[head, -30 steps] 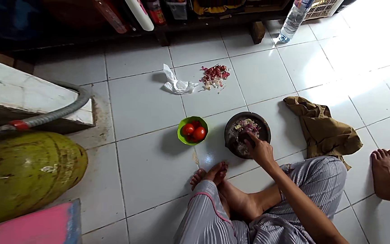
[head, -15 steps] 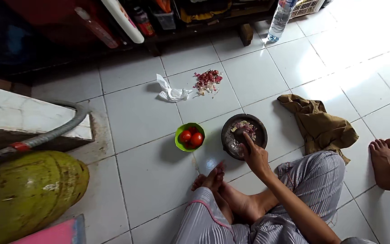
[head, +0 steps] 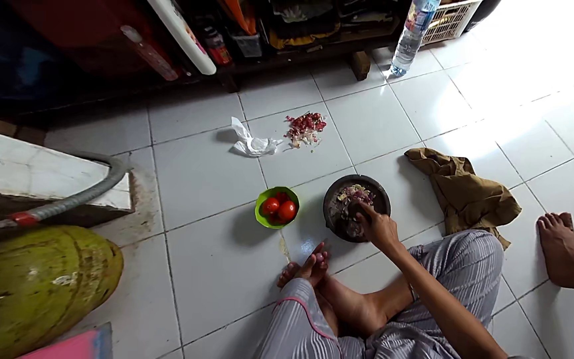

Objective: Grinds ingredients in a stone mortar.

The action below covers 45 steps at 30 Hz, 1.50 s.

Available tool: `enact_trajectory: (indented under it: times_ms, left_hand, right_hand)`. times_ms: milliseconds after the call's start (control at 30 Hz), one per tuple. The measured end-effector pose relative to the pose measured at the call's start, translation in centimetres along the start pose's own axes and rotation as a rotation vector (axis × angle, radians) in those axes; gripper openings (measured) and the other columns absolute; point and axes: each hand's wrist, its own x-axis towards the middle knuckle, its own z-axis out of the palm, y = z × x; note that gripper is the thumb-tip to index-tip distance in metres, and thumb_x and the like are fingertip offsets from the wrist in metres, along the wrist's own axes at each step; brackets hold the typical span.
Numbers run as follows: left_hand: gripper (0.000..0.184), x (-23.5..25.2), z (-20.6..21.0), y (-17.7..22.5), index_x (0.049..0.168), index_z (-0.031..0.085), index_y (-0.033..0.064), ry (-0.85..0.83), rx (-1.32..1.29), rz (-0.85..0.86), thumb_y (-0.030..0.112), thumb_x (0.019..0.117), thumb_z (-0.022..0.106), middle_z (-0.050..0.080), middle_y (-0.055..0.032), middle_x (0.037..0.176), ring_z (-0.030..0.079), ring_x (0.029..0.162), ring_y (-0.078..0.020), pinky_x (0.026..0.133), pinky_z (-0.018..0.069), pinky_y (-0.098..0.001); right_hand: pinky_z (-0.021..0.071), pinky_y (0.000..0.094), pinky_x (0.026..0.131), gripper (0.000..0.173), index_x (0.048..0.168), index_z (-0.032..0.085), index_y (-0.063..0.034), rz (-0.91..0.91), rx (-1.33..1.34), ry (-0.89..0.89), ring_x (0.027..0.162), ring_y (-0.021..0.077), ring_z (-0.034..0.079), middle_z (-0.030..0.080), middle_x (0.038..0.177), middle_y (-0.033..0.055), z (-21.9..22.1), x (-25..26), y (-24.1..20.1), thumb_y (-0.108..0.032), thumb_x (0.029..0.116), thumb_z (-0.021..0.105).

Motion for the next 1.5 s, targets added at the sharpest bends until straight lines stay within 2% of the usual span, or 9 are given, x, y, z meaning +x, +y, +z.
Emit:
enact_trajectory:
  times_ms: [133, 200, 367, 500, 667, 833, 967, 1067, 1500]
  left_hand:
    - [0.038, 0.2, -0.8, 0.2, 0.123, 0.056, 0.0139, -0.038, -0.056, -0.014, 0.031, 0.0926, 0.072, 0.07, 0.0061, 0.086, 0.065, 0.067, -0.0014, 0.062, 0.0541, -0.0158]
    - [0.042, 0.6, -1.2, 0.0, 0.114, 0.066, 0.0128, -0.062, -0.165, -0.025, 0.028, 0.0801, 0.084, 0.072, 0.0019, 0.084, 0.067, 0.066, -0.0053, 0.062, 0.0567, -0.0178]
    - [0.017, -1.8, 3.6, 1.3, 0.115, 0.049, 0.0116, 0.122, 0.038, -0.022, 0.02, 0.1106, 0.035, 0.064, 0.005, 0.078, 0.059, 0.061, -0.0005, 0.055, 0.0484, -0.0138]
    - [0.041, 0.3, -1.2, -0.1, 0.114, 0.068, 0.0128, -0.077, -0.172, -0.008, 0.029, 0.08, 0.084, 0.074, 0.0015, 0.087, 0.069, 0.069, -0.0054, 0.063, 0.0572, -0.0178]
    - [0.029, 0.0, -0.4, 0.0, 0.125, 0.053, 0.0125, -0.002, -0.028, -0.001, 0.026, 0.1009, 0.061, 0.07, 0.0061, 0.088, 0.064, 0.068, -0.0007, 0.063, 0.0538, -0.016]
    - [0.038, 0.7, -2.0, -0.4, 0.114, 0.067, 0.0119, -0.05, -0.219, -0.012, 0.024, 0.0809, 0.084, 0.074, -0.0006, 0.087, 0.069, 0.068, -0.0074, 0.062, 0.0581, -0.02]
    - [0.027, 0.1, -0.5, 0.1, 0.125, 0.054, 0.0126, -0.006, -0.016, -0.009, 0.026, 0.1024, 0.059, 0.071, 0.0054, 0.089, 0.065, 0.069, -0.0014, 0.063, 0.0551, -0.0164]
    - [0.035, 0.2, -0.9, 0.2, 0.119, 0.059, 0.0146, -0.039, -0.1, 0.005, 0.029, 0.0912, 0.074, 0.072, 0.005, 0.088, 0.066, 0.069, -0.0025, 0.063, 0.0552, -0.017]
    - [0.039, 1.0, -1.2, 0.2, 0.114, 0.066, 0.0127, -0.094, -0.167, -0.007, 0.029, 0.0817, 0.083, 0.074, 0.0005, 0.089, 0.069, 0.069, -0.0061, 0.063, 0.058, -0.0191]
  right_hand:
    - [0.054, 0.0587, 0.071, 0.049, 0.15, 0.055, -0.0138, -0.097, 0.051, 0.237, 0.077, 0.0424, 0.072, 0.074, 0.083, 0.0201, 1.7, -0.5, 0.7, -0.037, 0.1074, 0.049]
    - [0.0526, 0.0607, 0.081, 0.052, 0.157, 0.046, -0.0178, -0.056, -0.013, 0.058, 0.089, 0.044, 0.072, 0.075, 0.094, 0.0214, 2.7, 0.3, 1.4, -0.038, 0.1088, 0.044]
    - [0.0526, 0.0589, 0.081, 0.049, 0.152, 0.053, -0.0161, -0.02, 0.031, 0.125, 0.089, 0.0429, 0.072, 0.075, 0.094, 0.0213, -0.2, -0.6, -0.2, -0.039, 0.109, 0.046]
    - [0.0531, 0.0608, 0.079, 0.051, 0.156, 0.048, -0.0172, -0.066, -0.018, 0.081, 0.086, 0.0434, 0.072, 0.075, 0.091, 0.0208, 2.7, -0.3, 1.4, -0.038, 0.1088, 0.044]
    - [0.0519, 0.06, 0.086, 0.05, 0.154, 0.05, -0.0185, -0.008, -0.004, 0.043, 0.095, 0.0434, 0.072, 0.075, 0.1, 0.0218, 0.2, -0.2, 0.1, -0.041, 0.1097, 0.043]
    - [0.0522, 0.0609, 0.084, 0.052, 0.157, 0.045, -0.0184, -0.068, -0.05, 0.015, 0.092, 0.0442, 0.072, 0.075, 0.095, 0.0217, 2.7, 0.4, 1.7, -0.039, 0.1095, 0.042]
    - [0.0515, 0.0601, 0.088, 0.051, 0.155, 0.049, -0.0175, -0.03, -0.019, 0.026, 0.097, 0.0439, 0.071, 0.075, 0.101, 0.0227, -0.2, 0.3, -0.1, -0.041, 0.1097, 0.043]
    - [0.0538, 0.0594, 0.072, 0.05, 0.15, 0.055, -0.0122, -0.121, 0.006, 0.226, 0.078, 0.043, 0.072, 0.075, 0.084, 0.0205, 1.6, -0.1, 0.7, -0.037, 0.1075, 0.048]
    - [0.05, 0.0611, 0.091, 0.054, 0.159, 0.043, -0.0196, -0.002, -0.089, -0.061, 0.103, 0.0445, 0.07, 0.074, 0.108, 0.0234, 0.7, 1.8, 1.2, -0.043, 0.1101, 0.04]
